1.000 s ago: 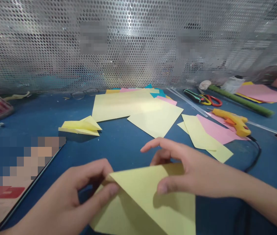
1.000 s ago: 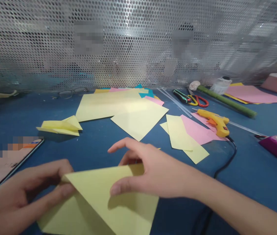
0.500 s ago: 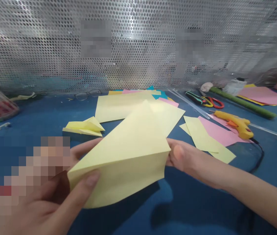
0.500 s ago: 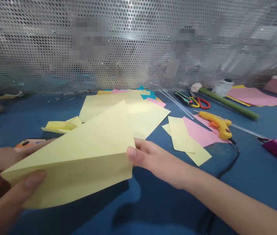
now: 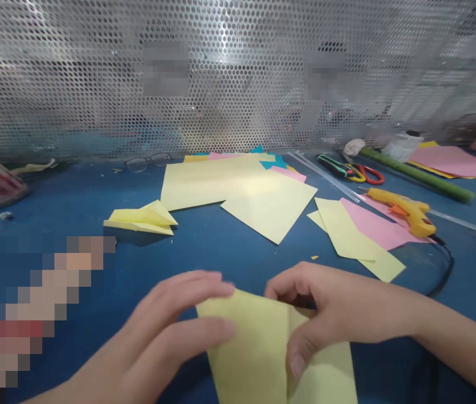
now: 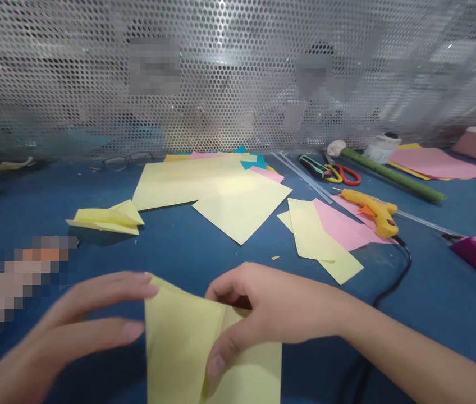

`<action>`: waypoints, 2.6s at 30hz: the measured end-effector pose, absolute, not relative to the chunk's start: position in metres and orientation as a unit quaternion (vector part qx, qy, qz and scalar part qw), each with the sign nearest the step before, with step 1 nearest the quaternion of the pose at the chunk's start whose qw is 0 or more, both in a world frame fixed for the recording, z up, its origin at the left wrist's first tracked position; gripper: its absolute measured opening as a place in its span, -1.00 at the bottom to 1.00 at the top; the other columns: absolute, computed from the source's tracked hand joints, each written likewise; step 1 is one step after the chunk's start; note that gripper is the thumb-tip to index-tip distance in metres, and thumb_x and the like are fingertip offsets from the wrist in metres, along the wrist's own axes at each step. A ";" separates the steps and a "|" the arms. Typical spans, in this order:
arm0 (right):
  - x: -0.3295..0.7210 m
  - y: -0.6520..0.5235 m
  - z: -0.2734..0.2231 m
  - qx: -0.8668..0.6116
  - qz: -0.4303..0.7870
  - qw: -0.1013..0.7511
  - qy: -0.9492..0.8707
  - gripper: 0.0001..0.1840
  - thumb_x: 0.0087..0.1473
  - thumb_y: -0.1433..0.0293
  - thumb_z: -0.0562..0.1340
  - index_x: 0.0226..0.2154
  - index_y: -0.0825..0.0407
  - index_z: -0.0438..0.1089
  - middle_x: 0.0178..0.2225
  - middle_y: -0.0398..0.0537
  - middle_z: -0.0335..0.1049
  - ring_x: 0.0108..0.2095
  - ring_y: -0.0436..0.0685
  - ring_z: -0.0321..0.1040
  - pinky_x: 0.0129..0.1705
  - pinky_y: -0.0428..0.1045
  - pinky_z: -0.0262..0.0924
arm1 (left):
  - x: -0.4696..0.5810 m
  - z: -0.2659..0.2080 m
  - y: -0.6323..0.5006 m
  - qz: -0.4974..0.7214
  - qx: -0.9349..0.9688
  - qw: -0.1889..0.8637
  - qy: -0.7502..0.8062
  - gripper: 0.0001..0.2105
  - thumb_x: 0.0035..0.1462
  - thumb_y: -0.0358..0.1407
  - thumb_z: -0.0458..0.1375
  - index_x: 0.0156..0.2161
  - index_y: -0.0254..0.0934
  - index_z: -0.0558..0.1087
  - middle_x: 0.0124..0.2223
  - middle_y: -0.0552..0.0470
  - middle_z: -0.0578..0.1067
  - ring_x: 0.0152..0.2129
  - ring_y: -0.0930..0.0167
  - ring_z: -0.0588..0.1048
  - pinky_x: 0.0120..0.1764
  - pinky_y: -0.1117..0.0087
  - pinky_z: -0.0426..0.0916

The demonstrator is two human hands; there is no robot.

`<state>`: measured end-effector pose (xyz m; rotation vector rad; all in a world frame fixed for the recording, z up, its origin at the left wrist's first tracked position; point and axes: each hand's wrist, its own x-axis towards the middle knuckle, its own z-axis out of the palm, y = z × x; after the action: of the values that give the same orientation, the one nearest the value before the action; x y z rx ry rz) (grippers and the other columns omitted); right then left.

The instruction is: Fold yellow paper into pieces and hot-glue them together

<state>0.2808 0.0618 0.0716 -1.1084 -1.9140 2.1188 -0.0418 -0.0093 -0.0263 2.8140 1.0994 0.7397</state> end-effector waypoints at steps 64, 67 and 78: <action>0.261 0.052 0.054 -0.582 0.362 0.077 -0.724 -0.84 0.18 0.35 0.14 -0.33 -0.09 0.45 -0.58 -0.23 0.29 -0.54 0.03 0.20 -0.38 -0.03 0.06 | 0.043 0.037 0.028 -0.105 0.937 0.037 0.332 -0.37 0.14 -0.50 -0.07 0.35 -0.35 0.11 -0.09 -0.15 0.54 -0.29 0.21 0.53 -0.32 0.22 0.46; 0.262 0.052 0.054 -0.583 0.362 0.074 -0.724 -0.84 0.18 0.35 0.14 -0.33 -0.09 0.45 -0.58 -0.23 0.29 -0.55 0.02 0.19 -0.38 -0.03 0.05 | 0.038 0.031 0.026 -0.072 0.941 0.021 0.331 -0.41 0.13 -0.50 -0.06 0.29 -0.26 0.21 -0.09 -0.09 0.54 -0.31 0.21 0.51 -0.30 0.22 0.43; 0.263 0.052 0.056 -0.588 0.358 0.071 -0.722 -0.85 0.16 0.42 0.16 -0.34 -0.05 0.45 -0.62 -0.26 0.24 -0.60 -0.02 0.11 -0.48 -0.08 -0.02 | 0.033 0.028 0.022 -0.102 0.946 -0.039 0.306 -0.36 0.06 -0.54 0.00 0.28 -0.27 0.18 -0.28 -0.02 0.47 -0.50 0.29 0.47 -0.52 0.34 0.30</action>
<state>0.2633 0.0515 0.0561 -1.7684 -2.1711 1.0779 0.0333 0.0220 0.0281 3.0483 0.9849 -0.3292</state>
